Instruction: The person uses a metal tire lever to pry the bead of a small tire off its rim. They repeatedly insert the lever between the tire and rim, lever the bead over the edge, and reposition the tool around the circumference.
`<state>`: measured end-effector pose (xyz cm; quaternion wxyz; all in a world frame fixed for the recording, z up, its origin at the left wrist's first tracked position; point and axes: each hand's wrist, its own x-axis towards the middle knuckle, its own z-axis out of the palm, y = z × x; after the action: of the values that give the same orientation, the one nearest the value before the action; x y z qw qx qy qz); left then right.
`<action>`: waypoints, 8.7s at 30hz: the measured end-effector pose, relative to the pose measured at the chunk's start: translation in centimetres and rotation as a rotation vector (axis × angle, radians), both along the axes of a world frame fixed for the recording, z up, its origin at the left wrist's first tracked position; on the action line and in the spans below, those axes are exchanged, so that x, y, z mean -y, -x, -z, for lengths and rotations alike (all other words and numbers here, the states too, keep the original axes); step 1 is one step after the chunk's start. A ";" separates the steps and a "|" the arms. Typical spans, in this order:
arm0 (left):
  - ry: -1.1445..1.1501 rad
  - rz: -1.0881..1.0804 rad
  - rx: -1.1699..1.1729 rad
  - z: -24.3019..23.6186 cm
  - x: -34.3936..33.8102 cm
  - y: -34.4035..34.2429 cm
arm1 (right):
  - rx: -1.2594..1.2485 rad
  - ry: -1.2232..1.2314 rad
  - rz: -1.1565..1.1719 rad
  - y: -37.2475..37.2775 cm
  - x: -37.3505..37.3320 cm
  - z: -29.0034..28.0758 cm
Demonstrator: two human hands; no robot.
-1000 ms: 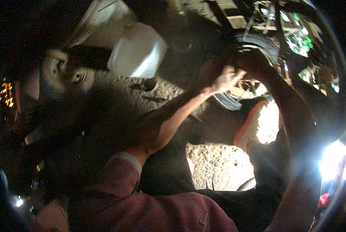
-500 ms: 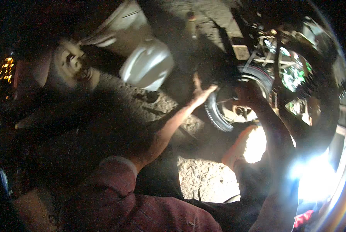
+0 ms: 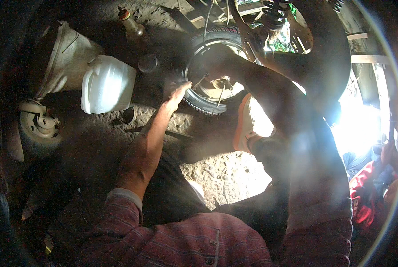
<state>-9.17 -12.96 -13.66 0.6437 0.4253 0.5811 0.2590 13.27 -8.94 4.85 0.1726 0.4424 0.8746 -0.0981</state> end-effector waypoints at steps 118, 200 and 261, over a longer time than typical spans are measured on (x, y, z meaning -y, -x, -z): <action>-0.045 -0.023 0.343 -4.4 -3.2 0.5 | -1.327 0.207 1.787 22.4 19.7 12.7; -0.311 -0.230 0.037 -5.0 -0.7 -1.6 | -1.524 0.070 1.916 4.2 22.6 2.1; -0.393 0.150 0.267 -8.2 -8.7 2.9 | -0.719 0.367 1.026 10.3 28.0 5.7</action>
<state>-12.10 -4.30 -5.47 0.6372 0.5460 0.3962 0.3725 2.93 -36.94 -0.89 -0.1267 0.7065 0.5248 -0.4576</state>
